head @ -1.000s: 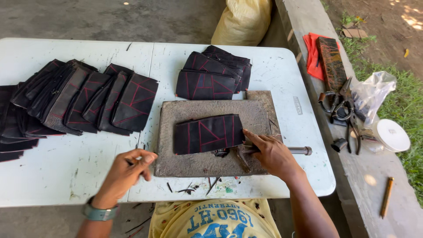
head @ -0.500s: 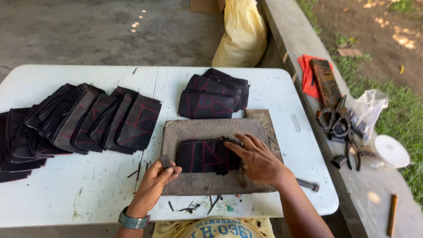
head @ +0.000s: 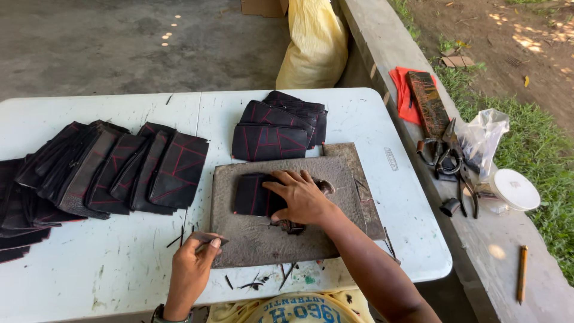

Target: The person repeatedly hammers metal fasteners into small black pouches with red stitching. They place each pouch on a wooden block, position a fastener, strike it with a hammer, and then move the finished pouch to a growing stack on the table.

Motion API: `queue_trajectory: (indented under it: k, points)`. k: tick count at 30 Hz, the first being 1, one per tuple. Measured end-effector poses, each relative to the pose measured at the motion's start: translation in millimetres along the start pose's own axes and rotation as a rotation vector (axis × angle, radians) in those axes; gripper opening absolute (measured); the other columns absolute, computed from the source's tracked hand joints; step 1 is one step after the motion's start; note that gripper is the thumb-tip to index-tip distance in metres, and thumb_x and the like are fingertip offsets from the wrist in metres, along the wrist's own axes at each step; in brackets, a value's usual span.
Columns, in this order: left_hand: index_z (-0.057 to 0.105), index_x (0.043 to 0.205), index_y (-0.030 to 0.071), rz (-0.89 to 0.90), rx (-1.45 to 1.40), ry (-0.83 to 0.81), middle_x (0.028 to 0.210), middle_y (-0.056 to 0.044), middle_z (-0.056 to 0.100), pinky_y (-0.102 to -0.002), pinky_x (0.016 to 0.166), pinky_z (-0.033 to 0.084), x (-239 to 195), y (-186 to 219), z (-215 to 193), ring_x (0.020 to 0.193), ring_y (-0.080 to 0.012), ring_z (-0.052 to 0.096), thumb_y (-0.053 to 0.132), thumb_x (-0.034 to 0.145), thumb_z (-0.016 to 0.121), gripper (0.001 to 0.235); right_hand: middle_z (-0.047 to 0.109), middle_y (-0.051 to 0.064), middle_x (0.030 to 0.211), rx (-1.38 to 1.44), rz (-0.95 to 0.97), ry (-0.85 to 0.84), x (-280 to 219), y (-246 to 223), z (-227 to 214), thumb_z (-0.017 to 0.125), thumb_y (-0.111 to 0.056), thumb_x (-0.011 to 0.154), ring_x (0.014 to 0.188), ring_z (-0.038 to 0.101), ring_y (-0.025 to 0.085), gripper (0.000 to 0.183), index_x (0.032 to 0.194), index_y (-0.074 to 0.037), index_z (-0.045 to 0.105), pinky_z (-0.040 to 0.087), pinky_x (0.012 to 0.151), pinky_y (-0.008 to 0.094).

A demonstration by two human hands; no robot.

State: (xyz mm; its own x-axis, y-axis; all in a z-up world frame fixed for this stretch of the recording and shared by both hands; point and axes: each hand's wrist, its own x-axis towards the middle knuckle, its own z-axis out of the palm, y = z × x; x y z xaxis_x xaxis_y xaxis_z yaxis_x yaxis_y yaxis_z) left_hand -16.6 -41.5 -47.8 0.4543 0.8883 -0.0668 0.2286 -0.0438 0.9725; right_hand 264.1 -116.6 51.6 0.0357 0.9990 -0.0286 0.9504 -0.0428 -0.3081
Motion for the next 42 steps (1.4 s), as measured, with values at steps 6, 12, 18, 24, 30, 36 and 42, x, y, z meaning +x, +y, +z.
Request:
queue_trajectory:
  k: [6, 12, 18, 24, 30, 36, 42]
  points:
    - [0.068, 0.101, 0.001, -0.011, -0.028, 0.009, 0.087, -0.009, 0.078, -0.028, 0.072, 0.062, 3, 2, 0, 0.081, -0.0146, 0.077, 0.025, 0.095, 0.066, 0.024, 0.047, 0.017, 0.149, 0.219, 0.256, 0.118, -87, 16, -21, 0.088, -0.033, 0.071, 0.134, 0.049, 0.037, 0.09, 0.152, -0.019, 0.049, 0.043, 0.108, 0.044]
    - [0.065, 0.102, 0.002, 0.047, 0.178, 0.097, 0.076, -0.01, 0.076, -0.032, 0.063, 0.057, 1, -1, 12, 0.072, -0.0171, 0.077, 0.028, 0.096, 0.065, 0.027, 0.07, 0.011, 0.11, 0.111, 0.329, 0.126, -147, 49, -5, 0.075, -0.02, 0.087, 0.101, 0.068, 0.03, 0.052, 0.137, -0.016, 0.063, 0.056, 0.093, 0.039]
    - [0.068, 0.099, 0.003, 0.101, 0.094, 0.193, 0.077, -0.004, 0.074, -0.027, 0.06, 0.058, 1, -20, 15, 0.071, -0.013, 0.075, 0.026, 0.098, 0.065, 0.023, 0.074, 0.008, 0.112, 0.191, 0.395, 0.11, -167, 63, -29, 0.078, -0.018, 0.08, 0.099, 0.07, 0.027, 0.05, 0.13, -0.017, 0.071, 0.056, 0.091, 0.04]
    - [0.072, 0.091, 0.002, 0.029, 0.18, 0.128, 0.067, -0.008, 0.069, -0.03, 0.053, 0.044, -6, -7, 18, 0.057, -0.0139, 0.057, 0.021, 0.091, 0.075, 0.02, 0.063, 0.011, 0.128, 0.239, 0.043, 0.192, -100, 3, -54, 0.084, -0.032, 0.077, 0.115, 0.064, 0.029, 0.069, 0.139, -0.014, 0.06, 0.055, 0.095, 0.04]
    - [0.072, 0.091, 0.004, 0.191, 0.277, -0.045, 0.064, -0.003, 0.067, -0.028, 0.05, 0.045, -12, 16, -1, 0.056, -0.0079, 0.056, 0.021, 0.091, 0.071, 0.017, 0.016, 0.01, 0.168, -0.167, 0.16, -0.365, 14, -15, -34, 0.091, -0.049, 0.069, 0.154, 0.012, 0.039, 0.115, 0.16, -0.034, 0.022, 0.016, 0.123, 0.059]
    - [0.071, 0.101, 0.006, 0.089, 0.265, -0.075, 0.061, -0.006, 0.063, -0.03, 0.05, 0.04, -8, 14, -3, 0.052, -0.0112, 0.051, 0.027, 0.095, 0.068, 0.022, 0.019, 0.005, 0.168, -0.136, 0.094, -0.376, 26, 32, -5, 0.094, -0.039, 0.064, 0.155, 0.015, 0.035, 0.117, 0.159, -0.04, 0.025, 0.013, 0.126, 0.056]
    - [0.068, 0.102, 0.005, 0.29, 0.005, -0.089, 0.079, -0.004, 0.071, -0.027, 0.064, 0.058, -1, 10, 1, 0.071, -0.0104, 0.069, 0.032, 0.102, 0.062, 0.027, 0.019, 0.003, 0.169, -0.148, 0.076, -0.337, 28, 29, -11, 0.094, -0.039, 0.063, 0.156, 0.013, 0.031, 0.115, 0.157, -0.04, 0.028, 0.009, 0.127, 0.054]
